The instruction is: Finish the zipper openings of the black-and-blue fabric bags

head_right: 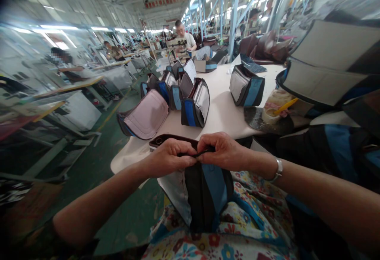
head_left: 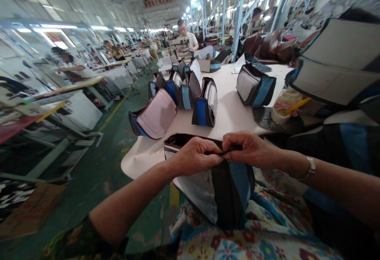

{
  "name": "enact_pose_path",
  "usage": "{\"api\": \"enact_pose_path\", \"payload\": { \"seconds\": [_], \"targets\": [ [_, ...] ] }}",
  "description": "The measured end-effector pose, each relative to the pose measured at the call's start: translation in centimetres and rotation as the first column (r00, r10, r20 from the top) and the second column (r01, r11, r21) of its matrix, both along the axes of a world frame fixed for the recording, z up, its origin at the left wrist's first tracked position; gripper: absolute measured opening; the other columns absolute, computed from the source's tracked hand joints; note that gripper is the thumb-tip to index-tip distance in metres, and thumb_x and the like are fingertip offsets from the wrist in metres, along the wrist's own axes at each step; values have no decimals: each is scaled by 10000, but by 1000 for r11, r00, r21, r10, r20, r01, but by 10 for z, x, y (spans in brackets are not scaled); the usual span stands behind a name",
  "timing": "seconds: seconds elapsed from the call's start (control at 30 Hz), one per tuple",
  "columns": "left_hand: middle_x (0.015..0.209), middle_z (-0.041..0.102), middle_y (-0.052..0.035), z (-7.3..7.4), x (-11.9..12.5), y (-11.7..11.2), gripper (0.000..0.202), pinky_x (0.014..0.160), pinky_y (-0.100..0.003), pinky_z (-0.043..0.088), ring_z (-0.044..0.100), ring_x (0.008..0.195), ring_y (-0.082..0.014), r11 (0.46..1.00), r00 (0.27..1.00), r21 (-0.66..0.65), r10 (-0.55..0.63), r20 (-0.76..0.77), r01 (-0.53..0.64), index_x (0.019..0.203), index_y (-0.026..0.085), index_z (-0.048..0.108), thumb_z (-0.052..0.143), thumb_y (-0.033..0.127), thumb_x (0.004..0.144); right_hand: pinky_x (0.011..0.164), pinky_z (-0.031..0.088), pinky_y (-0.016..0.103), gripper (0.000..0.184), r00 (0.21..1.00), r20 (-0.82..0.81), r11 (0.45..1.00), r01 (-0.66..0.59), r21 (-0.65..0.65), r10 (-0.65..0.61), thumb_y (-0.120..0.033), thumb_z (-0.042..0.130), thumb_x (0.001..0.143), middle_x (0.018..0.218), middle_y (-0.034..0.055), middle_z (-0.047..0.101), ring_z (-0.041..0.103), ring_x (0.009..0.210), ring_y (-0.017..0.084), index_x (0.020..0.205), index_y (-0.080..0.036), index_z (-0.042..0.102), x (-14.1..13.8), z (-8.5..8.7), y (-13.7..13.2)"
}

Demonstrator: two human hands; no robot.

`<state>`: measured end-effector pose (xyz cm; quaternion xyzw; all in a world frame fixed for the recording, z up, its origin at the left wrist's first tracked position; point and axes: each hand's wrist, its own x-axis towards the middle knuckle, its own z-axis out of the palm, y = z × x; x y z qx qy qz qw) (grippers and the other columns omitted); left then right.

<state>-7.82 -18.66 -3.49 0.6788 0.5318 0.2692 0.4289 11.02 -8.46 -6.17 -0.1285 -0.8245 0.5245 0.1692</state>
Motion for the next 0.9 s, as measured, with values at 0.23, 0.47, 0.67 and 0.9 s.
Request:
{"api": "enact_pose_path", "payload": {
  "seconds": [0.23, 0.47, 0.67, 0.9],
  "targets": [
    [778, 587, -20, -4, -1, -8, 179, 688, -238, 390, 540, 751, -127, 972, 994, 233, -1, -110, 27, 876, 120, 738, 581, 205, 877, 666, 399, 236, 33, 983, -183, 959, 52, 280, 0, -140, 643, 833, 756, 4, 580, 517, 723, 119, 824, -161, 620, 5, -1, -7],
    [703, 471, 22, 6, -6, -7, 411, 606, -245, 349, 444, 644, -106, 997, 998, -65, -48, -39, 46, 695, 135, 594, 478, 436, 950, 721, 429, 333, 130, 941, -253, 662, 43, 748, 224, -119, 533, 898, 804, 69, 552, 501, 838, 196, 932, -187, 638, 13, -9, -5],
    [725, 498, 12, 1, -1, -9, 313, 622, -235, 354, 466, 668, -108, 991, 983, 0, -132, -126, 133, 716, 134, 596, 521, 348, 932, 831, 453, 361, 109, 947, -248, 753, 9, 658, 205, -165, 536, 917, 940, 85, 591, 536, 966, 216, 1000, -194, 600, 25, -12, -10],
    [821, 559, -48, 7, 12, -21, 277, 694, -257, 413, 530, 774, -152, 911, 901, 349, -52, -430, 219, 769, 147, 597, 441, 273, 961, 763, 416, 269, 101, 972, 53, 884, -231, 406, 230, -235, 571, 919, 878, 40, 608, 547, 827, 148, 969, -164, 622, 18, 29, 0]
  ]
}}
